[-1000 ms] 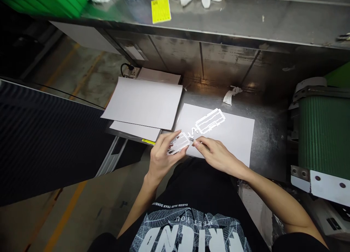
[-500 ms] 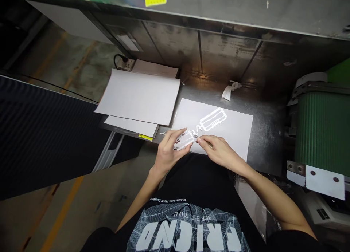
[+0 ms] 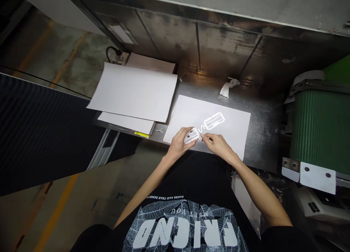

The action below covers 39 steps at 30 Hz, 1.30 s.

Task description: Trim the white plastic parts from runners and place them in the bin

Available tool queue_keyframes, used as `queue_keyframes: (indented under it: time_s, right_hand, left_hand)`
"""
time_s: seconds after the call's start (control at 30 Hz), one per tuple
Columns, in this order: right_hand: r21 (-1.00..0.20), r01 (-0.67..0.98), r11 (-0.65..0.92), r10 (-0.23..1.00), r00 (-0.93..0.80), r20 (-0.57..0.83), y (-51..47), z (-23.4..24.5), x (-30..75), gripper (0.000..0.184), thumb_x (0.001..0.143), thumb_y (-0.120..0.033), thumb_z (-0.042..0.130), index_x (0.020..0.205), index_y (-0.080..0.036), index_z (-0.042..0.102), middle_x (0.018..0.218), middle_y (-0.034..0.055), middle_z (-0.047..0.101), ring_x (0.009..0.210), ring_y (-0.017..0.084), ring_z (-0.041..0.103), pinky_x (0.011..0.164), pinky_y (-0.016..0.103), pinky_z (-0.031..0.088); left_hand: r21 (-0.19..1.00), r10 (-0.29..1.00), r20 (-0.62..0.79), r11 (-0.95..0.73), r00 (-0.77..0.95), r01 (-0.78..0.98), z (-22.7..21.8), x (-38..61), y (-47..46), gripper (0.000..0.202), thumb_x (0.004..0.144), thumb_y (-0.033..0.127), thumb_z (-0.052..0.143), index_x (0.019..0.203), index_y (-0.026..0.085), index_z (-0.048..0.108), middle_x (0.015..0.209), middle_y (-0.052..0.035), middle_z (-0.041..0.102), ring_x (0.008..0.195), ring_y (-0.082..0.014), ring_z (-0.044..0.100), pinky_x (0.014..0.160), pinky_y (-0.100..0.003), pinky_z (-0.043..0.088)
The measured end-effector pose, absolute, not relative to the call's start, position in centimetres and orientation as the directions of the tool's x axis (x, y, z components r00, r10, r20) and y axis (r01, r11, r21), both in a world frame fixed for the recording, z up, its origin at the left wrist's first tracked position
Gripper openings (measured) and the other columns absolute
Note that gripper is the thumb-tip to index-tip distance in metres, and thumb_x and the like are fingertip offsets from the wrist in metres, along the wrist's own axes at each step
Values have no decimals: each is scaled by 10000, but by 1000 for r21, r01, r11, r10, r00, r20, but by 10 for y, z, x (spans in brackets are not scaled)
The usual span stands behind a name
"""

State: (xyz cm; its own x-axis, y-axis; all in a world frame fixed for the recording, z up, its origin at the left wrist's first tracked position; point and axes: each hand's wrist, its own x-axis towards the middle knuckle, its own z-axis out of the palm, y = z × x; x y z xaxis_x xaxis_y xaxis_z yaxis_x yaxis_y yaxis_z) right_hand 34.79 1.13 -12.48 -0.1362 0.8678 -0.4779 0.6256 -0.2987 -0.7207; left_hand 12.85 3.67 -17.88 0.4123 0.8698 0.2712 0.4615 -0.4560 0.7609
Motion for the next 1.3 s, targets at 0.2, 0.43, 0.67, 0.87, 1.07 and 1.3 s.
queue_keyframes:
  time_s: [0.2, 0.43, 0.67, 0.87, 1.07, 1.3]
  right_hand:
    - [-716, 633, -293, 882, -110, -459, 6, -149, 355, 527, 1057, -636, 406, 904, -235, 714, 698, -25, 588, 659, 146, 483, 695, 301, 357]
    - [-701, 666, -255, 905, -91, -416, 1, -176, 356, 523, 1069, -606, 387, 868, -217, 674, 717, -7, 620, 669, 168, 530, 698, 305, 367]
    - [-656, 739, -156, 957, -52, -286, -5, -187, 355, 320, 998, -532, 600, 933, -219, 607, 824, 6, 639, 758, 197, 596, 720, 315, 398]
    - [-603, 796, -49, 990, -42, -136, 0, -204, 360, 340, 885, -317, 741, 1172, -208, 595, 1227, 95, 603, 1027, 247, 629, 789, 336, 474]
    - [-593, 806, -2, 994, -61, -85, 12, -218, 347, 224, 935, -275, 640, 1138, -186, 605, 1153, 124, 643, 972, 274, 621, 808, 379, 474]
    - [-785, 619, -13, 1000, -5, -21, 32, -184, 358, 161, 965, -318, 567, 1058, -186, 575, 1055, 106, 677, 952, 235, 642, 896, 369, 486]
  left_hand:
    - [731, 864, 223, -454, 451, 510, -203, 135, 38, 476, 944, 279, 763, 1357, 180, 549, 1254, -87, 702, 1098, -248, 686, 936, -392, 494]
    - [745, 865, 101, -393, 492, 539, -222, 140, 39, 505, 975, 319, 723, 1404, 146, 520, 1330, -126, 668, 1186, -266, 664, 1031, -401, 507]
    - [708, 909, -64, -250, 412, 660, -230, 113, 47, 442, 1061, 316, 548, 1492, 219, 544, 1255, -150, 572, 1103, -280, 658, 973, -435, 549]
    - [658, 932, -125, -178, 339, 732, -242, 97, 55, 399, 1074, 336, 491, 1439, 215, 595, 1318, -182, 506, 1183, -305, 616, 1040, -495, 524]
    - [629, 937, -145, -160, 318, 760, -256, 106, 61, 412, 1067, 322, 490, 1442, 189, 595, 1382, -213, 524, 1233, -343, 604, 1014, -545, 534]
    - [732, 919, -121, -172, 374, 659, -229, 107, 62, 878, 975, 458, 688, 1668, 144, 249, 1686, -266, 245, 1588, -423, 190, 1235, -682, 227]
